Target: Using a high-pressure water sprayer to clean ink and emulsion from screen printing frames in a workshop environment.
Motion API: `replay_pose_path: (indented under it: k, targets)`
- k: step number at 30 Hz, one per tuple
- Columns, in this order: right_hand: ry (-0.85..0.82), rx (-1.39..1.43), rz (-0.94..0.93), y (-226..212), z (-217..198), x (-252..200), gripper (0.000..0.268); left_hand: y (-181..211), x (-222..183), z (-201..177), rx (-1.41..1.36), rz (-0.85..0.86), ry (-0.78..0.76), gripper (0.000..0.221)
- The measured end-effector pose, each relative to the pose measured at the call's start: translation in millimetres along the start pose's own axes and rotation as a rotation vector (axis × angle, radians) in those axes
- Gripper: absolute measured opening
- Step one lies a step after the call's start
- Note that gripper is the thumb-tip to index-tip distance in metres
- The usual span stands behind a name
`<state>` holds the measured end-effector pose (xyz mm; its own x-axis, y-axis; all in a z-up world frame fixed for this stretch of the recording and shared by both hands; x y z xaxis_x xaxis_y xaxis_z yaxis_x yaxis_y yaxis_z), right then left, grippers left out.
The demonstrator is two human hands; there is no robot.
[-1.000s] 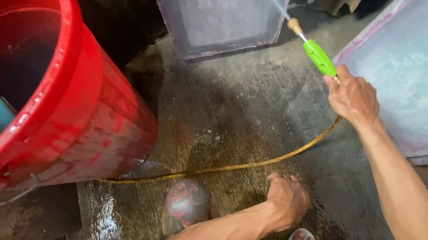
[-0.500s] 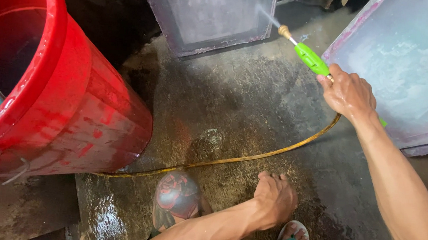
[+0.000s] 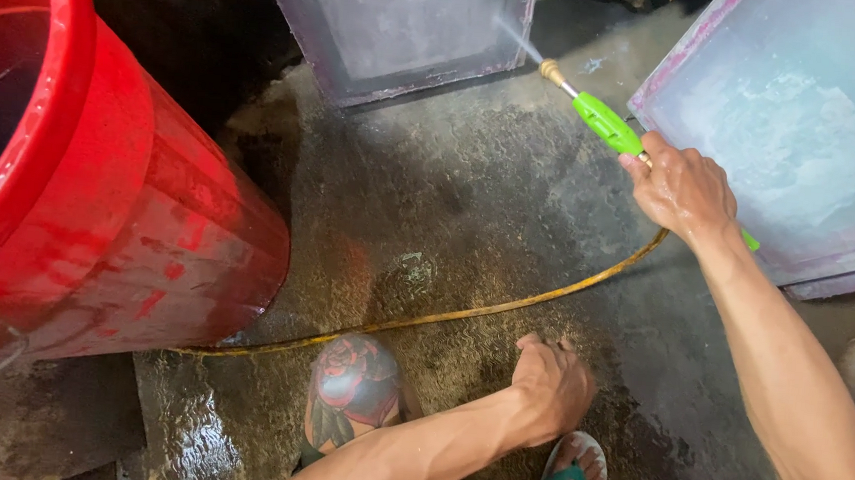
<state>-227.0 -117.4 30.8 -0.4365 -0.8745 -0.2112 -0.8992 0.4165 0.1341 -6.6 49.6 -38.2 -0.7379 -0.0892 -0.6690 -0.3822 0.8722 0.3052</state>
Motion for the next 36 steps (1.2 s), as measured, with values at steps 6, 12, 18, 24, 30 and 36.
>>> replay_pose_path:
  k: [6,12,18,24,30,36]
  targets:
    - [-0.030,0.010,0.000,-5,0,-4,0.037,6,0,0,0.041,0.046,-0.046,0.056]
    - [-0.009,0.001,-0.019,-5,2,-4,0.037,6,2,0,0.029,0.016,-0.029,0.059]
    - [-0.018,-0.007,-0.011,-4,7,-3,0.037,8,-1,-1,0.058,0.040,-0.026,0.057]
    - [-0.014,-0.029,-0.020,-2,13,0,0.037,8,6,1,0.023,0.015,-0.019,0.056]
    - [-0.013,-0.063,-0.031,-3,20,2,0.038,9,1,-4,-0.001,0.027,-0.041,0.057]
    - [-0.015,-0.087,-0.032,-2,24,3,0.040,10,4,0,0.012,0.026,-0.031,0.056]
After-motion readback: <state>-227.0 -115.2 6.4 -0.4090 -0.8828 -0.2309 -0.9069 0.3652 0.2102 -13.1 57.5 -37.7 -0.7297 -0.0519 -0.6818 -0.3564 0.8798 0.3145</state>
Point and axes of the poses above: each hand's wrist, its own x-axis towards the middle knuckle, its own z-axis out of the palm, y = z × x, the point moved 8 cm from there along x, towards the middle knuckle, and after that the axes turned 15 degrees about -x, right-handed, at the moved point
